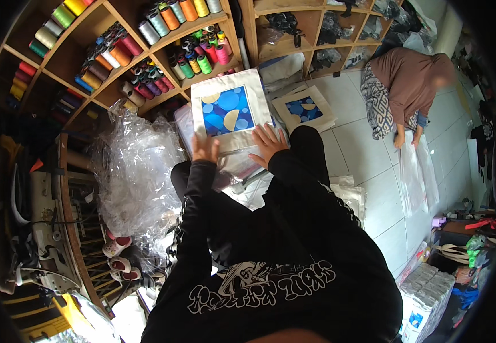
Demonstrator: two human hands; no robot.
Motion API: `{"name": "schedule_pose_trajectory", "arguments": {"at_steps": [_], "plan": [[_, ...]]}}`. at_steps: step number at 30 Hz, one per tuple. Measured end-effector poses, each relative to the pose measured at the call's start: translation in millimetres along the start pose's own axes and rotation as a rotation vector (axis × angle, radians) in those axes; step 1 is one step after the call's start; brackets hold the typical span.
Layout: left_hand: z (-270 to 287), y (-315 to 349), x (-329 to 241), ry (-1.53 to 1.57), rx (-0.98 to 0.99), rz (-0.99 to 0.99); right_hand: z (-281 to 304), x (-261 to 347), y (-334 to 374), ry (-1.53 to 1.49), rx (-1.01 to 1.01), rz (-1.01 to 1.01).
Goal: The person folds canvas tote bags by hand, inserts them into clear plastic sleeves, and stacks the packaged bags.
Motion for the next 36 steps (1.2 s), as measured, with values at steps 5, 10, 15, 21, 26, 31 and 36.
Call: {"name": "schedule_pose_trajectory", "arguments": {"at_steps": [5,10,15,21,26,31,36], "plan": [[22.4,-26.9,1.4,0.528,0.011,0.599,-7.7,-16.5,10.0,-0.022,-0.093,0.002],[36.1,-56.3,13.2,1.012,0.335,0.741,-8.5,-21.6,12.8,-0.081,-0.192,0.027],[92.0,-87.5,-8.9,1.475,-0.069,0.481,8.5,-18.7,5.5,-0.173,-0.071,-0.003],[249.8,-93.9,-120.6,0.897,-0.328,-0.073,52.8,-40.3,-3.3,-1.287,-0.516,-0.027],[258.0,-45.1,-198.3,0.669,-0.129,-0.430,94.1,-32.8,23.0,-2.601,-0.529,-0.073],[233.2,-36.1,-201.6,1.065,0.134,-0.399,94.8,-44.7,64.4,-2.554,-0.598,-0.027],[187.8,-65.1,-130.5,0.869,-0.167,0.066,95.9,-34.6,48.8,-2.481,-0.716,-0.010]]}}
Point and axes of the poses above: each hand's wrist, its own y-axis away from the middle knuckle, its own z-axis out of the back of the hand, x = y × z, the point moved 5 cm from there along -y, towards the middle knuckle, and after that the axes turned 1 degree about -z, right-handed, at the moved point
